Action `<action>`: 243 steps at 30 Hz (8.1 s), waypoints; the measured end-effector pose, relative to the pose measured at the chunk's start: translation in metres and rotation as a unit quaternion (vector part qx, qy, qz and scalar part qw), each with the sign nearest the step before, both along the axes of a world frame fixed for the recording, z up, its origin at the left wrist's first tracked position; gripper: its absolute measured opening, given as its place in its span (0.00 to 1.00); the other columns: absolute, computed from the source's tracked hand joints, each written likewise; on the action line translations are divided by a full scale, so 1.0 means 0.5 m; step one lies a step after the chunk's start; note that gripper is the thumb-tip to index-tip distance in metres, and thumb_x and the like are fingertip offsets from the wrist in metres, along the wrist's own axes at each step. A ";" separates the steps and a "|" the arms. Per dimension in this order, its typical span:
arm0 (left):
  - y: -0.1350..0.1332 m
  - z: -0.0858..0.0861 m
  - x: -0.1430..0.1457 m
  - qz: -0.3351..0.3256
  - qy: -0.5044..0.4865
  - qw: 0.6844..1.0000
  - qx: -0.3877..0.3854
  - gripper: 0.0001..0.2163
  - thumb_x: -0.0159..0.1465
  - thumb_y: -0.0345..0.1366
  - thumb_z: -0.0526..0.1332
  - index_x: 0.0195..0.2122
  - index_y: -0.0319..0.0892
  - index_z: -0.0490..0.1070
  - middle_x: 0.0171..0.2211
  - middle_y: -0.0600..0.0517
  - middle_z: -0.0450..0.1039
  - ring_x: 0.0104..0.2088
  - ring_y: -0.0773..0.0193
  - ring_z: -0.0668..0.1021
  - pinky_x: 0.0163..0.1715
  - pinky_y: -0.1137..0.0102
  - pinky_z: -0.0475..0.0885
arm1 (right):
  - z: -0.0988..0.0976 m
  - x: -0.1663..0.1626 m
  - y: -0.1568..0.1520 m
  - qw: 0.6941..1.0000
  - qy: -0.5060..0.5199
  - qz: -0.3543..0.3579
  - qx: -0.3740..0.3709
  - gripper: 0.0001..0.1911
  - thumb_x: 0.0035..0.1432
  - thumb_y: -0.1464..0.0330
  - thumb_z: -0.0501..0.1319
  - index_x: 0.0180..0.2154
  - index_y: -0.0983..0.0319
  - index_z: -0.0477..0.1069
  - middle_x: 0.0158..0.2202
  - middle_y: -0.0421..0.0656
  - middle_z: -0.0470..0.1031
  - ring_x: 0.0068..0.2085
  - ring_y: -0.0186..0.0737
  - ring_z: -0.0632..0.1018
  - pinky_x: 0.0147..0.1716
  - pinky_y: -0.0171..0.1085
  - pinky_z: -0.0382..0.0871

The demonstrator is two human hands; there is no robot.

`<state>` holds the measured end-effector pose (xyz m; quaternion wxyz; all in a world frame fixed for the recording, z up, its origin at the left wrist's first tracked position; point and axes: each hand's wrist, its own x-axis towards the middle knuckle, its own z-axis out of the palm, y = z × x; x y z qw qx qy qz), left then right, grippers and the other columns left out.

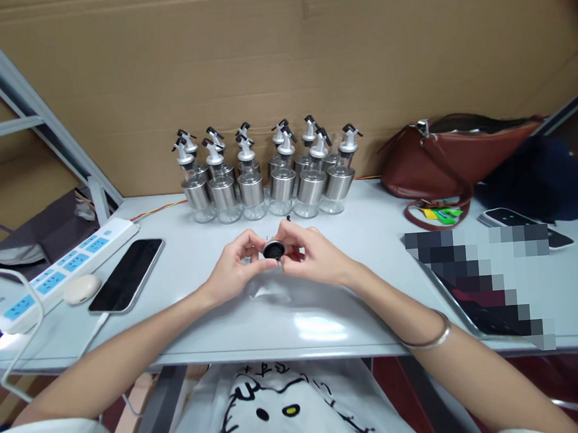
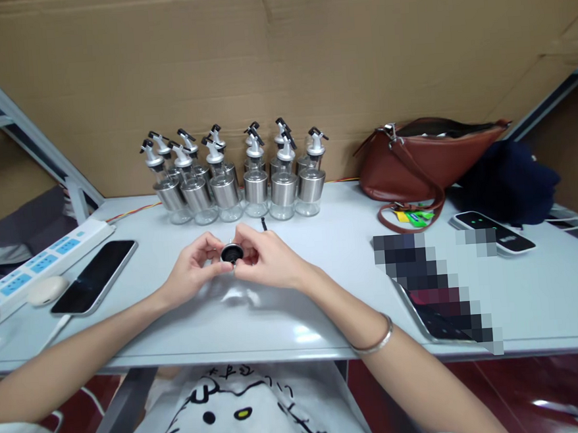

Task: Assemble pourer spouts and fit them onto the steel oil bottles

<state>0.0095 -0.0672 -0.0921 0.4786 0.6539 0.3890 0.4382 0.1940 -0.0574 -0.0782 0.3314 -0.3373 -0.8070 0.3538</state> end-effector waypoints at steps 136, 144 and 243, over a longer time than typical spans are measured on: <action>0.024 -0.058 -0.003 -0.012 -0.062 0.994 -0.089 0.25 0.57 0.35 0.65 0.55 0.42 0.61 0.41 0.50 0.77 0.29 0.66 0.79 0.37 0.66 0.74 | -0.008 0.003 0.018 0.901 -0.385 -0.050 0.194 0.13 0.67 0.63 0.52 0.43 0.68 0.66 0.33 0.53 0.78 0.35 0.48 0.79 0.29 0.36 0.58; 0.020 -0.048 -0.002 -0.020 -0.054 0.994 -0.096 0.24 0.56 0.38 0.66 0.52 0.42 0.61 0.36 0.52 0.78 0.27 0.66 0.79 0.39 0.66 0.72 | -0.005 0.002 0.014 0.890 -0.411 -0.028 0.197 0.07 0.67 0.70 0.51 0.41 0.67 0.65 0.32 0.52 0.78 0.33 0.46 0.78 0.29 0.36 0.58; 0.021 -0.050 0.005 0.035 -0.006 0.999 -0.028 0.12 0.58 0.43 0.64 0.37 0.41 0.68 0.33 0.54 0.70 0.28 0.69 0.75 0.27 0.75 0.72 | -0.012 0.011 0.030 0.996 -0.058 -0.015 -0.072 0.12 0.58 0.71 0.55 0.42 0.66 0.73 0.27 0.41 0.75 0.28 0.33 0.73 0.31 0.34 0.66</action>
